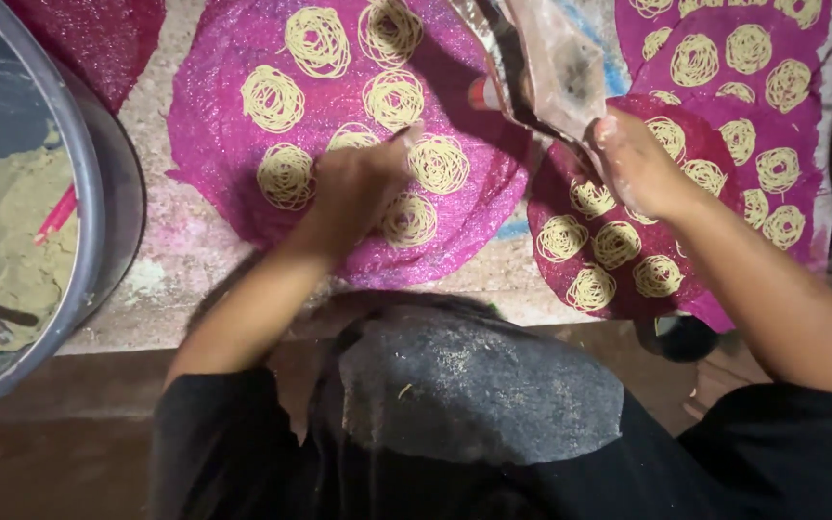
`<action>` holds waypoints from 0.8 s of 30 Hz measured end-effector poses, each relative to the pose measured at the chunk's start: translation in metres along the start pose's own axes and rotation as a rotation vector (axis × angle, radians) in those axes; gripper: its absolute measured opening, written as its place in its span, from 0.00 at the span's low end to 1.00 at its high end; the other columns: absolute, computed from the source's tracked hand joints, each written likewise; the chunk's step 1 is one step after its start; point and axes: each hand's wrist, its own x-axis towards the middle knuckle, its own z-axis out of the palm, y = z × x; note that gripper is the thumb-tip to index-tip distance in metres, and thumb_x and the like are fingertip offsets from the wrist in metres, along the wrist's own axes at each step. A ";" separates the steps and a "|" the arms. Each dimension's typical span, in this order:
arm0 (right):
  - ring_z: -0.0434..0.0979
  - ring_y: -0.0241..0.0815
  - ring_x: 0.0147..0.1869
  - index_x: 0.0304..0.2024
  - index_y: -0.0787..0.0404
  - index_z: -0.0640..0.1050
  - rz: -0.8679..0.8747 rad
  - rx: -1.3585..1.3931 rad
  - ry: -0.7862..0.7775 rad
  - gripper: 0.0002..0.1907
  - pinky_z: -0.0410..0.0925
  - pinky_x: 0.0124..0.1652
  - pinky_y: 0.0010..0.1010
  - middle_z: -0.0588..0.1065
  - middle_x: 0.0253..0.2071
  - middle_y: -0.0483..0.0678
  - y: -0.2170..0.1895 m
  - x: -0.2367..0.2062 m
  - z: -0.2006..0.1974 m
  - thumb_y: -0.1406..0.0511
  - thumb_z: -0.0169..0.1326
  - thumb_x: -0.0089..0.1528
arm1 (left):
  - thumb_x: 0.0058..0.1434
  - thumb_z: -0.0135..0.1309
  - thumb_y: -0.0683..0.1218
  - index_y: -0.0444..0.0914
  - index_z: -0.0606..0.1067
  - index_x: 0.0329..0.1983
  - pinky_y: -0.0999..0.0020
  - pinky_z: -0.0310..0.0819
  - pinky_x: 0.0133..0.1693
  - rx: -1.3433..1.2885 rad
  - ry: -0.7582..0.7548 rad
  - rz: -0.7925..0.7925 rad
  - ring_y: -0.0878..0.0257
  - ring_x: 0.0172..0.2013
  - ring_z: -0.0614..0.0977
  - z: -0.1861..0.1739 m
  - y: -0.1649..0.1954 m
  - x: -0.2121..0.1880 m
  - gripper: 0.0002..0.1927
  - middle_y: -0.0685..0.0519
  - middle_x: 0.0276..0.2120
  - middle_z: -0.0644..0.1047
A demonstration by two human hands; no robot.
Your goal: The person scoops dough from a metal bowl using a red spatula and loads it into a manual extruder. They press the dough through the tool to form noodle strands, which are arranged in circular piles on pink trays. The process is repeated multiple times throughout the clip.
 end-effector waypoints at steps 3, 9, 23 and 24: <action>0.76 0.41 0.38 0.40 0.62 0.73 -0.041 0.050 -0.131 0.45 0.74 0.40 0.33 0.75 0.34 0.50 -0.003 0.001 -0.004 0.34 0.19 0.68 | 0.66 0.58 0.58 0.26 0.64 0.66 0.58 0.76 0.53 -0.611 0.331 0.301 0.52 0.53 0.79 -0.019 0.001 0.028 0.37 0.37 0.57 0.74; 0.76 0.41 0.32 0.43 0.62 0.73 0.363 0.219 -0.400 0.38 0.73 0.29 0.33 0.75 0.30 0.49 -0.038 0.028 -0.026 0.39 0.25 0.66 | 0.68 0.43 0.69 0.36 0.74 0.53 0.57 0.68 0.60 -2.249 0.033 0.708 0.55 0.56 0.77 -0.016 0.007 0.126 0.33 0.48 0.49 0.77; 0.76 0.41 0.30 0.47 0.64 0.75 0.413 -0.386 -0.142 0.34 0.74 0.35 0.38 0.75 0.28 0.50 -0.093 0.067 -0.032 0.45 0.28 0.71 | 0.69 0.37 0.64 0.45 0.68 0.32 0.56 0.71 0.49 -2.437 0.281 0.609 0.63 0.32 0.73 -0.009 -0.008 0.170 0.22 0.58 0.26 0.70; 0.76 0.42 0.30 0.46 0.66 0.76 0.394 -0.391 -0.114 0.34 0.73 0.35 0.39 0.75 0.28 0.52 -0.095 0.068 -0.034 0.45 0.30 0.71 | 0.70 0.38 0.63 0.45 0.68 0.31 0.57 0.71 0.48 -2.424 0.319 0.608 0.62 0.32 0.73 -0.010 -0.007 0.172 0.21 0.58 0.26 0.70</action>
